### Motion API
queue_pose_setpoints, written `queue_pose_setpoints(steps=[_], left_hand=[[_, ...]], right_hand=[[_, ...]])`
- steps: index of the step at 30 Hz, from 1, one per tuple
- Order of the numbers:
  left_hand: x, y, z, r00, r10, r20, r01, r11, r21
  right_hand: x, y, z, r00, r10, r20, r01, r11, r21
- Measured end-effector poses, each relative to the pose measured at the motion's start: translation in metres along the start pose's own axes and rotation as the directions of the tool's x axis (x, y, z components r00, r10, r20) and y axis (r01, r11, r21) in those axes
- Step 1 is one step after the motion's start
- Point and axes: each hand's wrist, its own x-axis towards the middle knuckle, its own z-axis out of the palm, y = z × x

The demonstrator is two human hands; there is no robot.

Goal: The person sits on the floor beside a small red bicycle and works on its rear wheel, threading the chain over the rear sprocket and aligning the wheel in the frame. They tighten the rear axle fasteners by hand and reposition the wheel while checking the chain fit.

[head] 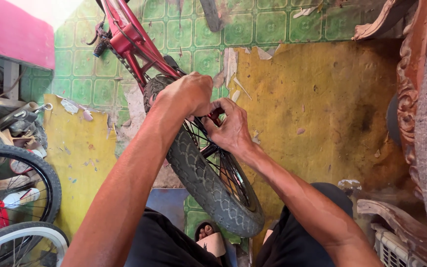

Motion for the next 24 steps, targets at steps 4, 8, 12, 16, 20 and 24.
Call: queue_pose_setpoints(steps=[4, 8, 12, 16, 20, 24], left_hand=[[-0.001, 0.0, 0.001, 0.998, 0.024, -0.059, -0.024, 1.0, 0.004], [-0.004, 0.002, -0.001, 1.0, -0.011, -0.009, 0.011, 1.0, -0.022], [-0.006, 0.004, -0.004, 1.0, -0.015, -0.002, 0.015, 0.999, -0.032], [-0.009, 0.003, -0.005, 1.0, -0.013, 0.011, 0.013, 0.998, -0.064], [-0.01, 0.005, -0.007, 1.0, -0.01, 0.027, 0.012, 0.998, -0.062], [-0.012, 0.005, -0.008, 1.0, 0.003, 0.019, -0.002, 0.997, -0.078]], right_hand=[[-0.001, -0.003, 0.005, 0.998, 0.038, -0.042, -0.039, 0.999, -0.009], [0.0, -0.005, 0.008, 0.997, 0.071, -0.04, -0.073, 0.996, -0.054], [-0.002, -0.003, 0.009, 0.997, -0.021, -0.07, 0.015, 0.996, -0.09], [-0.003, -0.003, 0.009, 0.992, -0.109, -0.07, 0.098, 0.984, -0.15], [-0.005, -0.005, 0.004, 1.0, 0.023, -0.013, -0.024, 0.997, -0.078], [-0.006, 0.0, -0.004, 0.998, 0.044, 0.047, -0.045, 0.999, 0.013]])
